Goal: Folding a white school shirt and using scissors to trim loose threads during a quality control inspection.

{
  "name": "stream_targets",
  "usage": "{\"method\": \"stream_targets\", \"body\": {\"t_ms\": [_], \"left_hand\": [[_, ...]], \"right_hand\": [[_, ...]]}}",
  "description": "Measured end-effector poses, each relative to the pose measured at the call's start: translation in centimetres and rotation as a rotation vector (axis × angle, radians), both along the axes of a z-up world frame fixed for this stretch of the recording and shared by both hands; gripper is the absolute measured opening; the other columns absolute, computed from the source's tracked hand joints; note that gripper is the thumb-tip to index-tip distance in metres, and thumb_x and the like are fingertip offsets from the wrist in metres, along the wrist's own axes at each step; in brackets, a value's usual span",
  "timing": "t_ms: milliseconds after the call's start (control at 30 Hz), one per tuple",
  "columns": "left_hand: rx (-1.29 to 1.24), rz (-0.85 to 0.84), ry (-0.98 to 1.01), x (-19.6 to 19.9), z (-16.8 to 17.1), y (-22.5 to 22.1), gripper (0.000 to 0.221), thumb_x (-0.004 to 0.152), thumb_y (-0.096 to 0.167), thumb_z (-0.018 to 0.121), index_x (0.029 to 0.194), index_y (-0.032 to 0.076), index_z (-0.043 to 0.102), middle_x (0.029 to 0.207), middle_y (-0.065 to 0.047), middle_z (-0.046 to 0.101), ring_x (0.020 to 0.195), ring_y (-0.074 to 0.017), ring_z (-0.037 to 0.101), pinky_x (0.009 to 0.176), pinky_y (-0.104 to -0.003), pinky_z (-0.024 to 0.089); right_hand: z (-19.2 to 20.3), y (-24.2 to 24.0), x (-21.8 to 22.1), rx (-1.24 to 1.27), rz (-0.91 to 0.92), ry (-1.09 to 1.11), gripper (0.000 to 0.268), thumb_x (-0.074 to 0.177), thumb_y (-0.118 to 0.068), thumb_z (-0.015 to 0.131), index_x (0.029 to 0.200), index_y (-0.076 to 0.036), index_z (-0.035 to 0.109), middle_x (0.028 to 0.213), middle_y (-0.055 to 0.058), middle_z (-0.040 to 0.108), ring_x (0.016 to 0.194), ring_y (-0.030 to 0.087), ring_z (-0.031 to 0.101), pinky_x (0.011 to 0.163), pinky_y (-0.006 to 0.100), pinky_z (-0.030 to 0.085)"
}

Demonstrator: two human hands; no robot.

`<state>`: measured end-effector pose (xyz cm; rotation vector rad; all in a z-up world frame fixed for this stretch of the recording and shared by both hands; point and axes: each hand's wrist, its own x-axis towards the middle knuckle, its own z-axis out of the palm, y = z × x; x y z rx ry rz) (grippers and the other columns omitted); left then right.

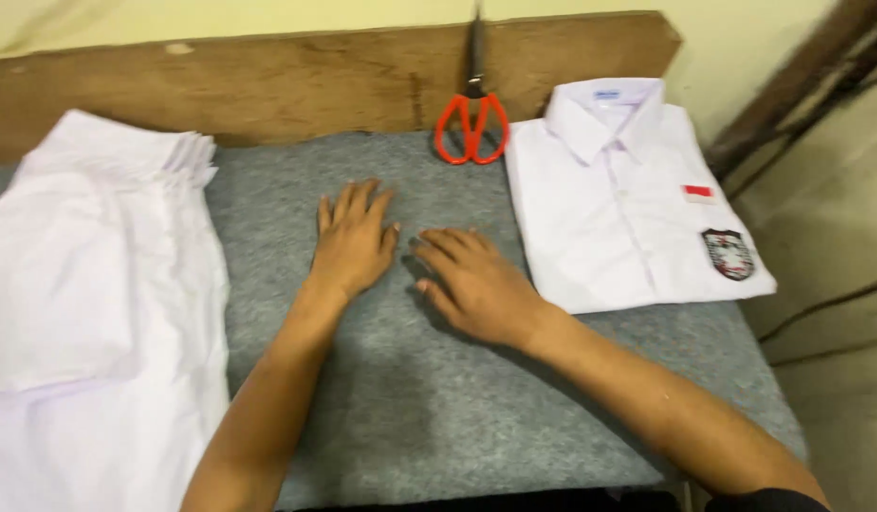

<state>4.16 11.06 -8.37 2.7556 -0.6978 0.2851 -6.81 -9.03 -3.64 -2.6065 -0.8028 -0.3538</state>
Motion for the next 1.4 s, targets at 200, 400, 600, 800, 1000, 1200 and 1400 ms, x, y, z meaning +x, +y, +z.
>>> {"method": "stream_targets", "body": {"t_ms": [200,400,600,800,1000,1200,1400], "left_hand": [[0.038,0.105,0.133,0.2,-0.1,3.0,0.057,0.104,0.046,0.049,0.152,0.016,0.049,0.158,-0.017,0.044,0.151,-0.0422,0.033,0.116,-0.073,0.021],[0.026,0.117,0.168,0.5,-0.6,2.9,0.060,0.103,0.048,0.047,0.155,0.019,0.044,0.161,-0.015,0.040,0.153,-0.0426,0.028,0.119,-0.071,0.014],[-0.029,0.099,0.254,-0.5,1.4,2.9,0.059,0.105,0.043,0.041,0.156,0.013,0.043,0.163,-0.019,0.037,0.155,-0.0443,0.023,0.120,-0.070,0.008],[-0.031,0.098,0.254,-0.5,1.3,2.9,0.059,0.105,0.042,0.043,0.156,0.013,0.042,0.163,-0.019,0.036,0.155,-0.0449,0.023,0.121,-0.071,0.008],[-0.069,0.052,0.376,0.6,1.5,3.9,0.066,0.102,0.051,0.037,0.159,0.018,0.032,0.170,-0.009,0.023,0.158,-0.0356,0.008,0.122,-0.064,-0.001],[0.165,0.555,0.117,5.8,6.4,11.7,0.086,0.093,0.048,0.061,0.159,0.007,0.024,0.166,-0.018,0.028,0.152,-0.0439,0.021,0.121,-0.066,0.010],[0.064,1.049,0.132,6.9,9.3,25.2,0.056,0.096,0.043,0.056,0.140,0.009,0.054,0.152,-0.018,0.049,0.142,-0.0435,0.040,0.114,-0.066,0.024]], "right_hand": [[-3.3,2.2,0.5,-0.046,0.093,0.169,0.071,0.099,-0.033,0.062,0.156,-0.001,0.036,0.155,0.027,0.046,0.145,0.047,0.039,0.116,0.066,0.028],[-2.3,1.9,0.3,-0.025,0.110,0.234,0.065,0.100,-0.035,0.060,0.152,-0.003,0.039,0.152,0.022,0.049,0.146,0.044,0.039,0.119,0.063,0.026],[-1.5,1.6,0.6,-0.001,0.105,0.319,0.059,0.100,-0.037,0.061,0.147,-0.005,0.047,0.151,0.019,0.053,0.148,0.039,0.039,0.122,0.059,0.022],[-1.6,1.3,0.6,0.032,0.121,0.287,0.049,0.097,-0.033,0.063,0.139,-0.007,0.058,0.147,0.018,0.058,0.146,0.040,0.043,0.121,0.060,0.027],[-4.4,0.3,1.4,0.083,0.184,0.210,0.050,0.095,-0.035,0.060,0.138,-0.009,0.058,0.156,0.013,0.050,0.153,0.032,0.035,0.125,0.050,0.020],[-4.2,0.4,1.3,0.061,0.162,0.250,0.052,0.096,-0.038,0.056,0.141,-0.011,0.056,0.158,0.012,0.048,0.152,0.029,0.036,0.127,0.048,0.019],[-3.8,0.6,1.2,0.058,0.144,0.285,0.053,0.096,-0.040,0.055,0.141,-0.011,0.056,0.159,0.011,0.047,0.154,0.029,0.033,0.126,0.049,0.018]]}}
